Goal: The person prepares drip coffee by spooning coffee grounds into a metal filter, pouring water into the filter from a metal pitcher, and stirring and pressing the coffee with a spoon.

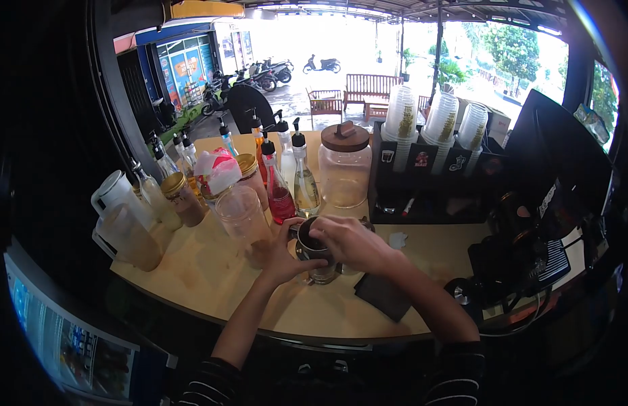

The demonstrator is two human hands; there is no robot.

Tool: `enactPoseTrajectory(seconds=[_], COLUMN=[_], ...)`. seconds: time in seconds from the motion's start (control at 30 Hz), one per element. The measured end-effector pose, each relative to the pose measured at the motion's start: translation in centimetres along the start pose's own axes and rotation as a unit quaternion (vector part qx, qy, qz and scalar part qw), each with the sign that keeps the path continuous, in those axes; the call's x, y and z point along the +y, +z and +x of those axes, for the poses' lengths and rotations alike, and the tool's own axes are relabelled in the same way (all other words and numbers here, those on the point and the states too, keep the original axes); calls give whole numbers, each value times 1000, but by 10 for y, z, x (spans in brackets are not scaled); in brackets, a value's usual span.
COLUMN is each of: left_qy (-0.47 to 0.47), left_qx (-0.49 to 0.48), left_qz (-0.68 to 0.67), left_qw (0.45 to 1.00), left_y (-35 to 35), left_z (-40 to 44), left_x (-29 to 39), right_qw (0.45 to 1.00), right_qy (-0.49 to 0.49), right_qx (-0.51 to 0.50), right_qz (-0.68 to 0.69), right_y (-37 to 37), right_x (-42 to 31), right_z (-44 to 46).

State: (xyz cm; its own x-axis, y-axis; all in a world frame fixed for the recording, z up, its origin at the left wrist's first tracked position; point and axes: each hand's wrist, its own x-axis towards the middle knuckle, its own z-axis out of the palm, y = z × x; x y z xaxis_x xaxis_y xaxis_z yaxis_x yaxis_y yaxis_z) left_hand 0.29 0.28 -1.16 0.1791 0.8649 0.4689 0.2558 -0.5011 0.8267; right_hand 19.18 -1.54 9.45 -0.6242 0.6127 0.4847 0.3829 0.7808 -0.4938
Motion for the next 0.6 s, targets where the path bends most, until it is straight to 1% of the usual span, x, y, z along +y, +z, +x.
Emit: enactPoseTrajectory(seconds=[0.03, 0.07, 0.13, 0.17, 0.2, 0.23, 0.27, 0.33, 0.37, 0.43, 0.53, 0.6], left_qy=[0, 0, -1, -2, -2, 1, 5, 7, -3, -12, 4, 11], left_qx=[0, 0, -2, 3, 7, 7, 1, -5, 1, 5, 6, 5], left_qz=[0, -2, -3, 9, 21, 21, 8, -5, 0, 5, 2, 0], left_qw=[1000, 1000, 1000, 1000, 1000, 1000, 1000, 1000, 1000, 1000, 1000, 1000], left_y=[0, 0, 0, 1, 1, 1, 1, 1, 1, 1, 1, 1], left_z=[1, 1, 0, 0, 0, 1, 2, 1, 0, -1, 0, 0], left_x=[0, 1, 0, -1, -2, -2, -2, -1, 0, 1, 2, 1], right_qw=[999, 999, 999, 999, 1000, 1000, 1000, 999, 999, 999, 999, 997], right_qy=[-13, -13, 28, 29, 7, -15, -16, 7, 8, -10, -17, -24], right_qx=[-13, -12, -8, -7, 4, 15, 15, -12, -12, 31, 8, 14], right_qz=[42, 42, -34, -34, -12, 10, 9, -34, -33, -40, -49, -72], right_y=[1, -1, -5, -2, 0, 1, 0, -5, -3, 0, 0, 3], right_x=[-2, -1, 2, 4, 7, 8, 5, -10, -6, 2, -8, -3], right_z=[-2, -1, 0, 0, 0, 2, 2, 3, 5, 9, 10, 13])
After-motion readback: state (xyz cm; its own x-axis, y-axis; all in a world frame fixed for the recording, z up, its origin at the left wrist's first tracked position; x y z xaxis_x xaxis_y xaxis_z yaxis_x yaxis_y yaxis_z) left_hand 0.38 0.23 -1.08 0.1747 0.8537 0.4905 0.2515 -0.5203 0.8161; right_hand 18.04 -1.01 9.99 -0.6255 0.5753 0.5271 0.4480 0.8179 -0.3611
